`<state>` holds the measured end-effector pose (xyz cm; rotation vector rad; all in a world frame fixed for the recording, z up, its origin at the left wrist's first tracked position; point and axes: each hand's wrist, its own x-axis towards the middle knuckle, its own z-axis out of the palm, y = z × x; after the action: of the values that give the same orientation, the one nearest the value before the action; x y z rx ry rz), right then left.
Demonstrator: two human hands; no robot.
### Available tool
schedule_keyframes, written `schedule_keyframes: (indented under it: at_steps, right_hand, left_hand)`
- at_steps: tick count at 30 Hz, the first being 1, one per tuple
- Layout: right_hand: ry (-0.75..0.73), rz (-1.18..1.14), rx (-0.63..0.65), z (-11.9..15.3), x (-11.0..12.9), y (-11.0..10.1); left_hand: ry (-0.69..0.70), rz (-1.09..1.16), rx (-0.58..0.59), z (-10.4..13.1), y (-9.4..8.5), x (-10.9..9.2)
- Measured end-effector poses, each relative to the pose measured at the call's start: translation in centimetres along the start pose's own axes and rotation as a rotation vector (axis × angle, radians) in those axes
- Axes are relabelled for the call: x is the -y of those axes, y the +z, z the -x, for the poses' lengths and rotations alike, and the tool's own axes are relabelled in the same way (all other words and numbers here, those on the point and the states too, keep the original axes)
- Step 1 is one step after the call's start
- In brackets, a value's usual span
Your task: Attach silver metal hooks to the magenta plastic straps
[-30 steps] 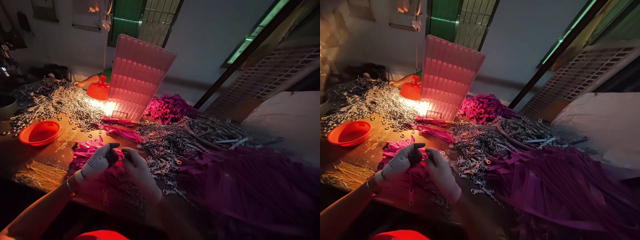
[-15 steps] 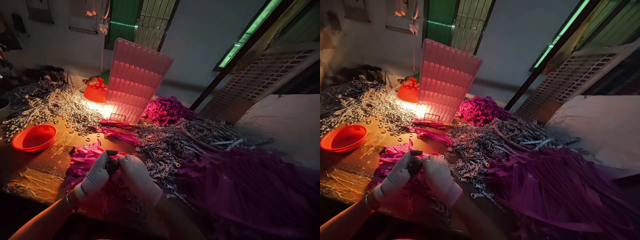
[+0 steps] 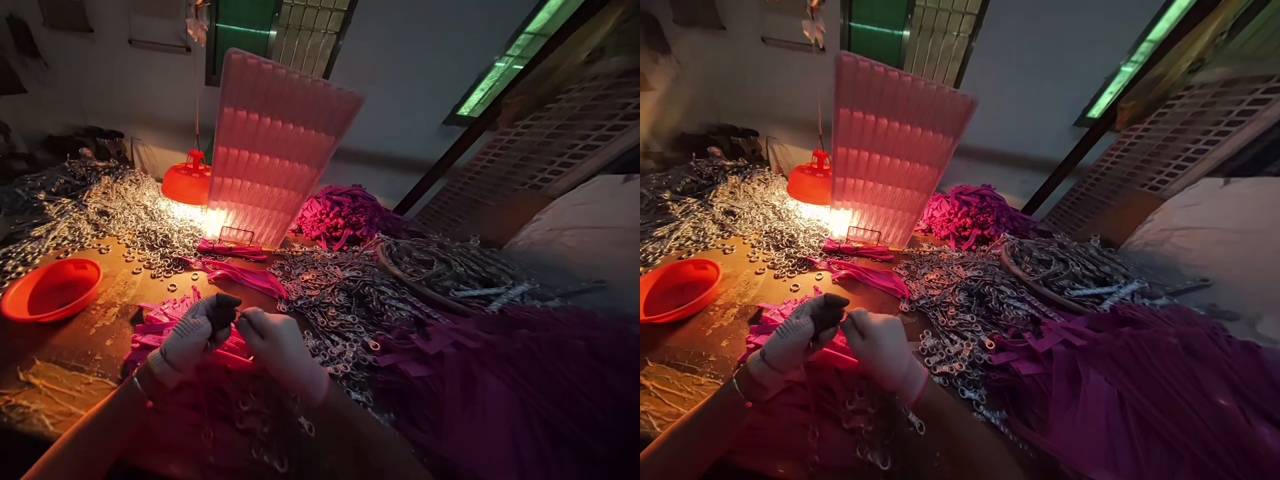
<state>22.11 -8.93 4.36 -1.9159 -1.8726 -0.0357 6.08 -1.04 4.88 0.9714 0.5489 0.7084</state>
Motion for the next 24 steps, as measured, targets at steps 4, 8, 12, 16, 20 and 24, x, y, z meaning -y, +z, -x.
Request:
schedule_keyframes:
  at_steps: [4, 8, 12, 16, 20, 24]
  right_hand:
    - [0.235, 0.068, 0.090, -4.7, -7.7, 2.9]
    - [0.282, 0.063, 0.155, -7.9, -12.3, 6.3]
    - [0.374, -0.040, 0.136, -8.4, -13.3, 7.5]
    - [0.403, -0.314, 0.099, -7.8, -12.9, 5.3]
    - [0.295, -0.621, 0.133, -5.6, -9.6, 1.0]
    - [0.218, -0.801, 0.226, -1.5, -4.0, -3.3]
  left_hand:
    - [0.047, -0.159, 0.007, -2.0, -2.0, 0.7]
    - [-0.010, -0.213, 0.052, -2.1, -2.8, 1.7]
    - [-0.029, -0.209, 0.064, -1.5, -2.8, 2.0]
    - [-0.105, -0.122, 0.026, -1.3, -2.1, 1.3]
    - [-0.308, 0.121, 0.010, -2.0, -0.3, 1.0]
    - [-0.489, 0.328, 0.013, -3.4, 0.9, 1.5]
